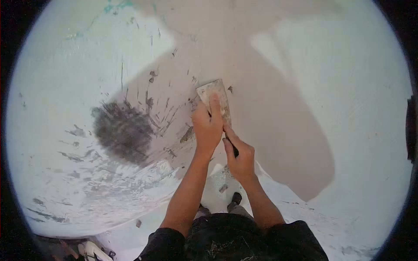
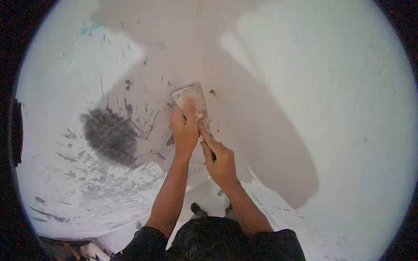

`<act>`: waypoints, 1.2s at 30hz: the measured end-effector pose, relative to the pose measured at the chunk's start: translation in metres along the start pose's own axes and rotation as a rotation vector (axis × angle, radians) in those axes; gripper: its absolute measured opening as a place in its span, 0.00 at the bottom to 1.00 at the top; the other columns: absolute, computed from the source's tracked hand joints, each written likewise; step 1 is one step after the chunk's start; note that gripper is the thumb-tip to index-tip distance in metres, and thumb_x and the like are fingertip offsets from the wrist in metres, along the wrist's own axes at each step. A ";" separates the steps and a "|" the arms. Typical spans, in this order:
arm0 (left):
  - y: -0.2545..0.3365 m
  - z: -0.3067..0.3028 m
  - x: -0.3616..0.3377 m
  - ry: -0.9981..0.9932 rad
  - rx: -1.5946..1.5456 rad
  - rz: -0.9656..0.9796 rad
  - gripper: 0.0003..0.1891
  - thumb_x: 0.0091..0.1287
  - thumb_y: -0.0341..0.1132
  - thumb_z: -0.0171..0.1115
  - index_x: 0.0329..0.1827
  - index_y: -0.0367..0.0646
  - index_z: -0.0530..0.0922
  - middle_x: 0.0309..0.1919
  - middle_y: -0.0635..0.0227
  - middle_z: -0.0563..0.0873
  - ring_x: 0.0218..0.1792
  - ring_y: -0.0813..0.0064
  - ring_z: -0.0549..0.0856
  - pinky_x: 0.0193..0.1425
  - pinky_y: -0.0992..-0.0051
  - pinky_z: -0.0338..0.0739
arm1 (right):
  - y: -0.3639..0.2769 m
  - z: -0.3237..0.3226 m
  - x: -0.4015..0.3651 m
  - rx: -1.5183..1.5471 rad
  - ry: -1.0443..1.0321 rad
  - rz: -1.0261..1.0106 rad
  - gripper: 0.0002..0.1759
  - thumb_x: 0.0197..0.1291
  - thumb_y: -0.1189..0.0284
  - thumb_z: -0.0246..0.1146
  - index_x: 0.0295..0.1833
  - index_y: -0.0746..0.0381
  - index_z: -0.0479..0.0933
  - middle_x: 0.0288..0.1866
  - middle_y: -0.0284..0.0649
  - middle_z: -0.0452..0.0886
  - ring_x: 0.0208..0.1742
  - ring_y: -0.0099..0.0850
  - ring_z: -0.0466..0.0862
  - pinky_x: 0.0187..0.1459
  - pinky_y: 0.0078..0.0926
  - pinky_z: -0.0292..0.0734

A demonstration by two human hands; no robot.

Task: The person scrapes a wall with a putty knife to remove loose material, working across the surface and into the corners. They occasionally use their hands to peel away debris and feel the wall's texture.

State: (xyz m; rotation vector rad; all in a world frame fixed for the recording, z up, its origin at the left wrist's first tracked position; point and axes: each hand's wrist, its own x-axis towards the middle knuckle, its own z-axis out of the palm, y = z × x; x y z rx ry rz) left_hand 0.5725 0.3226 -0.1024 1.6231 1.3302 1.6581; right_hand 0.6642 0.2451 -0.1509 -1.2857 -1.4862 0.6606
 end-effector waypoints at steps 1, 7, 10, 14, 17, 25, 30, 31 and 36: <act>0.006 -0.003 0.002 -0.020 -0.010 -0.013 0.23 0.74 0.41 0.54 0.25 0.29 0.72 0.16 0.56 0.76 0.21 0.75 0.74 0.25 0.68 0.66 | -0.003 0.001 0.001 0.034 0.040 -0.106 0.24 0.64 0.81 0.58 0.67 0.64 0.71 0.52 0.56 0.82 0.45 0.27 0.86 0.44 0.21 0.76; -0.045 0.003 -0.037 -0.017 0.086 -0.023 0.22 0.74 0.41 0.54 0.27 0.29 0.75 0.17 0.54 0.77 0.20 0.72 0.75 0.27 0.66 0.69 | 0.029 0.012 -0.021 0.010 0.037 -0.126 0.26 0.64 0.80 0.59 0.69 0.59 0.70 0.45 0.55 0.83 0.38 0.36 0.86 0.41 0.29 0.79; -0.042 0.004 -0.021 -0.026 0.205 -0.033 0.21 0.74 0.41 0.54 0.30 0.30 0.76 0.18 0.54 0.77 0.22 0.72 0.76 0.28 0.67 0.70 | 0.030 0.017 -0.017 -0.022 -0.032 0.042 0.26 0.63 0.83 0.59 0.68 0.63 0.71 0.50 0.55 0.83 0.44 0.35 0.88 0.44 0.26 0.78; -0.032 0.013 -0.029 0.033 0.046 0.027 0.22 0.74 0.45 0.56 0.26 0.35 0.72 0.18 0.63 0.75 0.23 0.76 0.71 0.28 0.67 0.66 | 0.036 0.011 -0.020 0.013 0.098 -0.147 0.26 0.63 0.82 0.60 0.68 0.59 0.71 0.48 0.57 0.83 0.42 0.38 0.88 0.42 0.27 0.79; -0.044 0.013 -0.023 0.014 -0.034 -0.069 0.22 0.74 0.46 0.55 0.27 0.36 0.72 0.18 0.68 0.75 0.23 0.78 0.71 0.27 0.69 0.66 | 0.038 0.010 -0.014 -0.019 0.055 -0.118 0.26 0.63 0.81 0.60 0.68 0.59 0.72 0.48 0.57 0.83 0.41 0.40 0.88 0.42 0.28 0.79; -0.045 0.010 -0.027 0.100 -0.129 -0.047 0.18 0.74 0.39 0.55 0.31 0.31 0.75 0.22 0.63 0.79 0.24 0.77 0.73 0.27 0.71 0.67 | 0.031 0.008 -0.017 -0.007 0.015 -0.134 0.27 0.63 0.81 0.61 0.68 0.59 0.71 0.50 0.56 0.83 0.41 0.40 0.88 0.42 0.28 0.79; -0.039 0.006 -0.019 0.046 0.012 -0.082 0.17 0.73 0.39 0.56 0.34 0.30 0.77 0.23 0.62 0.81 0.25 0.78 0.75 0.29 0.72 0.70 | 0.027 0.011 -0.010 -0.060 0.016 -0.112 0.26 0.63 0.82 0.60 0.67 0.62 0.72 0.50 0.53 0.84 0.42 0.36 0.88 0.43 0.26 0.79; -0.034 0.005 -0.020 0.048 0.014 -0.082 0.17 0.73 0.39 0.56 0.34 0.30 0.77 0.23 0.62 0.81 0.25 0.78 0.75 0.29 0.72 0.70 | 0.024 0.009 -0.012 -0.058 0.014 -0.113 0.26 0.63 0.82 0.60 0.67 0.62 0.72 0.50 0.53 0.84 0.42 0.36 0.88 0.43 0.26 0.79; -0.034 0.015 -0.019 0.157 -0.051 0.012 0.18 0.74 0.39 0.56 0.29 0.32 0.75 0.17 0.66 0.75 0.21 0.80 0.70 0.26 0.70 0.66 | 0.021 0.007 -0.012 -0.008 0.012 -0.083 0.26 0.62 0.82 0.60 0.67 0.63 0.71 0.50 0.53 0.84 0.41 0.37 0.88 0.42 0.25 0.79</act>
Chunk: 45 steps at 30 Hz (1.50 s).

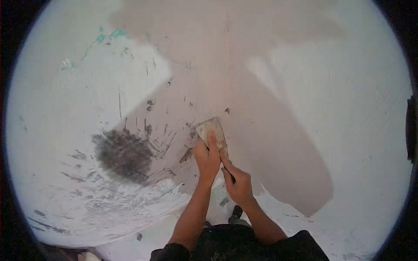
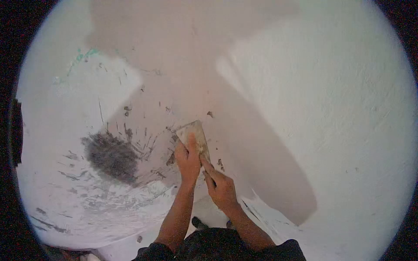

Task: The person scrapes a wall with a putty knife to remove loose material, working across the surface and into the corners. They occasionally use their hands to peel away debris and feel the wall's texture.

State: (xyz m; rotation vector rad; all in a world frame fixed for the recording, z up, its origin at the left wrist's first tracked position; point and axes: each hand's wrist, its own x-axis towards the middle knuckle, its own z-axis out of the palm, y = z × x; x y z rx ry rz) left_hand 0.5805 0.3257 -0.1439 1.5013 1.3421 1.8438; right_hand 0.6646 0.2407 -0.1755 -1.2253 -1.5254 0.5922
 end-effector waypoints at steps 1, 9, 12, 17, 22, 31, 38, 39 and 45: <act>-0.004 -0.003 -0.001 0.007 0.001 -0.006 0.18 0.74 0.39 0.56 0.29 0.32 0.75 0.17 0.66 0.75 0.21 0.80 0.70 0.26 0.70 0.66 | -0.001 0.002 -0.002 -0.002 -0.009 0.000 0.26 0.62 0.82 0.60 0.67 0.63 0.71 0.50 0.53 0.84 0.41 0.37 0.88 0.42 0.25 0.79; 0.000 -0.027 -0.014 -0.082 -0.023 -0.112 0.20 0.75 0.43 0.54 0.32 0.33 0.78 0.23 0.68 0.80 0.26 0.81 0.73 0.29 0.74 0.69 | 0.006 0.002 -0.011 -0.040 -0.016 -0.164 0.31 0.65 0.74 0.61 0.74 0.56 0.64 0.43 0.47 0.85 0.31 0.30 0.82 0.41 0.24 0.80; -0.012 -0.030 -0.032 -0.097 -0.176 -0.265 0.19 0.76 0.44 0.52 0.36 0.34 0.79 0.25 0.71 0.81 0.28 0.81 0.75 0.31 0.74 0.70 | 0.014 -0.005 -0.038 0.300 -0.171 0.234 0.33 0.69 0.68 0.59 0.77 0.56 0.57 0.33 0.40 0.81 0.25 0.25 0.74 0.32 0.20 0.76; -0.025 -0.033 -0.048 -0.222 -0.161 -0.447 0.18 0.77 0.44 0.50 0.47 0.34 0.77 0.36 0.67 0.82 0.33 0.80 0.78 0.39 0.76 0.74 | 0.030 -0.003 -0.065 0.867 -0.229 0.594 0.33 0.73 0.66 0.53 0.79 0.57 0.51 0.21 0.31 0.68 0.17 0.20 0.64 0.20 0.21 0.60; -0.007 -0.018 -0.042 -0.415 -0.348 -0.410 0.17 0.78 0.42 0.45 0.56 0.35 0.69 0.40 0.60 0.83 0.34 0.75 0.82 0.40 0.75 0.77 | 0.034 0.001 -0.043 0.850 -0.082 0.561 0.28 0.75 0.66 0.50 0.77 0.60 0.57 0.17 0.27 0.65 0.14 0.17 0.59 0.17 0.19 0.56; 0.007 0.010 -0.026 -0.212 -0.202 -0.167 0.14 0.78 0.40 0.43 0.48 0.35 0.68 0.28 0.66 0.79 0.25 0.77 0.79 0.29 0.76 0.75 | 0.037 0.002 -0.016 0.636 -0.020 0.312 0.23 0.76 0.66 0.49 0.71 0.64 0.65 0.20 0.28 0.68 0.15 0.16 0.62 0.17 0.17 0.59; -0.024 0.015 -0.020 -0.261 -0.244 -0.280 0.13 0.78 0.36 0.42 0.50 0.34 0.68 0.30 0.64 0.78 0.26 0.78 0.77 0.28 0.77 0.74 | 0.051 0.018 -0.004 0.705 -0.029 0.381 0.19 0.74 0.67 0.50 0.63 0.66 0.72 0.21 0.30 0.71 0.15 0.16 0.64 0.17 0.17 0.59; -0.028 0.015 -0.021 -0.213 -0.244 -0.261 0.13 0.78 0.36 0.42 0.51 0.33 0.68 0.30 0.64 0.79 0.26 0.78 0.77 0.28 0.77 0.74 | 0.048 0.017 -0.004 0.728 -0.047 0.424 0.19 0.75 0.67 0.51 0.63 0.66 0.72 0.21 0.29 0.71 0.15 0.16 0.65 0.16 0.18 0.59; -0.027 0.013 -0.022 -0.160 -0.195 -0.115 0.16 0.78 0.42 0.46 0.48 0.34 0.71 0.28 0.63 0.79 0.24 0.74 0.77 0.27 0.75 0.72 | 0.046 0.017 -0.002 0.624 -0.029 0.341 0.19 0.75 0.66 0.51 0.63 0.65 0.73 0.22 0.29 0.74 0.18 0.16 0.68 0.20 0.18 0.63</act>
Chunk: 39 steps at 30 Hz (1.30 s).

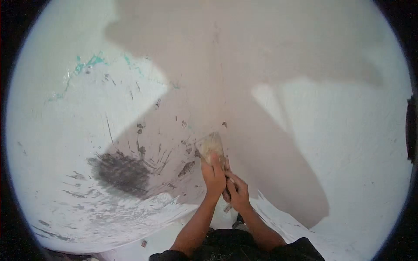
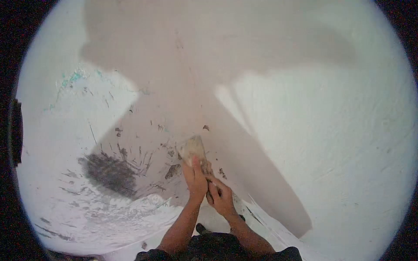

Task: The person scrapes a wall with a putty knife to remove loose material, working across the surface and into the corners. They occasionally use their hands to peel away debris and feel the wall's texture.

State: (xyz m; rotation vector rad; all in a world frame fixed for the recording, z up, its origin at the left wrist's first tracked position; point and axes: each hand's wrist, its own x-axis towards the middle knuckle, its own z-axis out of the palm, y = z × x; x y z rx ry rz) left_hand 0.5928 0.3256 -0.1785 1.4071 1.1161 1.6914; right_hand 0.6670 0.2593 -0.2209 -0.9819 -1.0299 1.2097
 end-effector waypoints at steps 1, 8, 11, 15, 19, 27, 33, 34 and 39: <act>-0.005 0.000 0.000 0.024 0.219 0.187 0.17 0.78 0.43 0.46 0.48 0.33 0.71 0.28 0.63 0.79 0.25 0.74 0.77 0.27 0.75 0.71 | 0.001 0.002 -0.001 -0.030 0.060 -0.051 0.19 0.75 0.66 0.51 0.63 0.64 0.73 0.22 0.29 0.74 0.18 0.16 0.68 0.21 0.18 0.63; 0.021 -0.008 -0.010 -0.067 -0.010 -0.234 0.19 0.77 0.42 0.47 0.51 0.30 0.70 0.36 0.57 0.79 0.38 0.68 0.78 0.42 0.66 0.73 | 0.004 -0.001 -0.012 0.057 -0.034 0.023 0.20 0.76 0.66 0.49 0.64 0.67 0.71 0.24 0.31 0.73 0.16 0.15 0.64 0.17 0.18 0.60; 0.014 0.000 -0.003 -0.056 -0.067 -0.310 0.20 0.77 0.43 0.47 0.54 0.29 0.69 0.40 0.55 0.79 0.40 0.67 0.78 0.43 0.66 0.74 | 0.002 -0.001 -0.007 0.076 -0.008 0.079 0.20 0.76 0.68 0.48 0.65 0.67 0.70 0.22 0.30 0.72 0.16 0.15 0.65 0.17 0.18 0.60; 0.037 0.011 0.018 0.020 0.107 0.085 0.15 0.77 0.36 0.45 0.50 0.29 0.69 0.32 0.61 0.80 0.27 0.76 0.78 0.29 0.76 0.73 | -0.012 0.002 0.015 0.090 0.017 -0.064 0.20 0.75 0.68 0.50 0.66 0.66 0.71 0.21 0.28 0.71 0.17 0.15 0.66 0.18 0.18 0.61; 0.022 0.003 -0.002 -0.014 -0.034 -0.011 0.15 0.77 0.36 0.45 0.51 0.28 0.69 0.34 0.60 0.80 0.29 0.73 0.79 0.33 0.73 0.75 | -0.001 -0.004 -0.007 0.047 0.005 -0.035 0.22 0.75 0.64 0.51 0.65 0.67 0.70 0.21 0.30 0.72 0.16 0.16 0.66 0.17 0.19 0.62; 0.024 0.008 0.005 0.037 0.114 0.072 0.16 0.77 0.39 0.46 0.52 0.32 0.70 0.37 0.61 0.80 0.32 0.73 0.79 0.36 0.72 0.75 | -0.015 0.000 0.005 -0.080 0.015 -0.014 0.20 0.75 0.66 0.50 0.65 0.66 0.71 0.22 0.29 0.73 0.16 0.15 0.66 0.19 0.18 0.63; 0.063 0.005 0.023 -0.056 -0.125 0.025 0.17 0.78 0.42 0.46 0.52 0.34 0.69 0.36 0.61 0.80 0.30 0.73 0.80 0.33 0.72 0.76 | -0.039 0.006 0.015 -0.030 -0.008 -0.178 0.19 0.73 0.67 0.53 0.63 0.65 0.73 0.23 0.31 0.74 0.19 0.17 0.69 0.22 0.19 0.65; 0.062 0.002 0.014 -0.045 -0.100 0.009 0.16 0.78 0.40 0.44 0.50 0.33 0.69 0.32 0.63 0.79 0.27 0.76 0.78 0.30 0.74 0.74 | -0.028 0.002 0.004 0.018 -0.023 -0.111 0.19 0.74 0.66 0.52 0.63 0.65 0.74 0.24 0.31 0.75 0.19 0.17 0.69 0.22 0.19 0.66; 0.017 -0.004 -0.024 -0.052 0.020 -0.116 0.15 0.78 0.38 0.43 0.49 0.32 0.69 0.26 0.66 0.79 0.24 0.78 0.77 0.26 0.75 0.72 | 0.007 -0.009 -0.036 0.227 -0.008 0.121 0.23 0.74 0.61 0.53 0.66 0.65 0.68 0.20 0.30 0.71 0.15 0.17 0.64 0.16 0.19 0.58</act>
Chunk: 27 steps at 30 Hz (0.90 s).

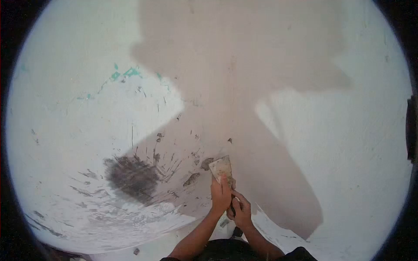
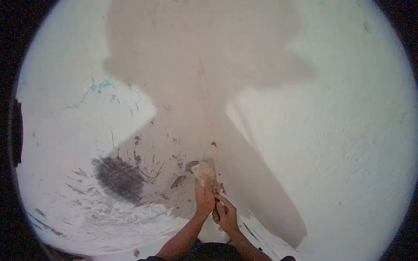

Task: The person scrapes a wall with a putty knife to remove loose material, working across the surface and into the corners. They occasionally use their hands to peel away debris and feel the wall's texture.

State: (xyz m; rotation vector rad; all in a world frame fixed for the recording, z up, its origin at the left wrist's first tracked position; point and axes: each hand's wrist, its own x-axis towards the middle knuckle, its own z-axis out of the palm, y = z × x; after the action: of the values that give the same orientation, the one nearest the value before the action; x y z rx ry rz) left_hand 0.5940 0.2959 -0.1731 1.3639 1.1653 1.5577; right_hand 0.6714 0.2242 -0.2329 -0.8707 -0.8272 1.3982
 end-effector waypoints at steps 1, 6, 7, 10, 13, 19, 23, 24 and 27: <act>-0.011 -0.001 -0.001 -0.065 0.040 -0.009 0.15 0.77 0.38 0.44 0.49 0.32 0.69 0.26 0.66 0.79 0.24 0.77 0.77 0.26 0.74 0.72 | 0.000 -0.001 0.001 -0.004 -0.002 0.008 0.23 0.74 0.61 0.53 0.66 0.65 0.68 0.20 0.30 0.71 0.15 0.17 0.64 0.16 0.19 0.58; -0.026 0.015 0.019 -0.075 -0.053 -0.019 0.15 0.77 0.39 0.45 0.48 0.32 0.69 0.24 0.65 0.78 0.23 0.77 0.78 0.26 0.72 0.73 | -0.013 0.000 0.021 -0.027 0.051 -0.047 0.21 0.75 0.65 0.50 0.66 0.66 0.68 0.19 0.30 0.69 0.14 0.17 0.63 0.15 0.19 0.57; -0.015 0.017 0.023 -0.073 -0.080 0.007 0.14 0.77 0.39 0.46 0.47 0.33 0.70 0.24 0.65 0.78 0.23 0.77 0.77 0.26 0.72 0.73 | -0.019 0.004 0.025 -0.026 0.032 -0.080 0.21 0.75 0.65 0.50 0.66 0.66 0.68 0.19 0.30 0.69 0.14 0.17 0.63 0.15 0.19 0.58; 0.001 0.016 0.036 -0.087 -0.072 0.047 0.13 0.77 0.39 0.46 0.45 0.34 0.70 0.25 0.65 0.79 0.22 0.76 0.77 0.26 0.73 0.72 | -0.025 0.009 0.033 -0.029 0.027 -0.099 0.20 0.75 0.66 0.50 0.65 0.66 0.68 0.20 0.30 0.69 0.15 0.17 0.63 0.15 0.19 0.58; -0.002 0.017 0.037 -0.089 -0.085 0.048 0.13 0.77 0.38 0.45 0.43 0.34 0.69 0.25 0.65 0.79 0.22 0.76 0.77 0.25 0.74 0.71 | -0.031 0.014 0.034 -0.042 0.050 -0.071 0.20 0.75 0.66 0.50 0.65 0.66 0.68 0.20 0.31 0.69 0.15 0.17 0.63 0.16 0.19 0.58; 0.007 0.023 0.036 -0.048 -0.109 0.051 0.13 0.77 0.38 0.45 0.43 0.34 0.69 0.24 0.64 0.80 0.22 0.76 0.77 0.25 0.73 0.71 | -0.037 0.010 0.032 0.008 0.035 -0.057 0.20 0.75 0.65 0.50 0.65 0.65 0.68 0.20 0.31 0.69 0.16 0.17 0.64 0.16 0.18 0.59; 0.007 0.028 0.033 -0.056 -0.080 0.071 0.13 0.77 0.38 0.45 0.44 0.34 0.69 0.24 0.64 0.80 0.22 0.76 0.78 0.26 0.73 0.71 | -0.042 0.010 0.029 0.017 0.059 -0.075 0.20 0.75 0.66 0.50 0.65 0.66 0.70 0.19 0.27 0.68 0.16 0.15 0.63 0.17 0.17 0.58; 0.008 0.027 0.033 -0.052 -0.080 0.067 0.13 0.77 0.38 0.45 0.44 0.34 0.69 0.24 0.64 0.80 0.22 0.76 0.78 0.26 0.73 0.71 | -0.044 0.010 0.029 0.015 0.050 -0.092 0.20 0.75 0.66 0.50 0.65 0.66 0.70 0.19 0.27 0.68 0.16 0.15 0.63 0.17 0.17 0.58; 0.017 0.025 0.031 -0.039 -0.043 0.097 0.13 0.77 0.38 0.45 0.44 0.34 0.69 0.23 0.63 0.80 0.22 0.76 0.78 0.26 0.73 0.71 | -0.041 0.007 0.027 -0.003 0.022 -0.105 0.22 0.75 0.63 0.51 0.65 0.66 0.69 0.19 0.28 0.68 0.15 0.16 0.62 0.16 0.17 0.57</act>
State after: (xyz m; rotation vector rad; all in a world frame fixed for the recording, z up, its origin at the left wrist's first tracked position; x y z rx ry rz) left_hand 0.6141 0.3241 -0.1469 1.4347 1.0504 1.6070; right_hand 0.6846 0.2517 -0.1937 -0.8324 -0.8465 1.2936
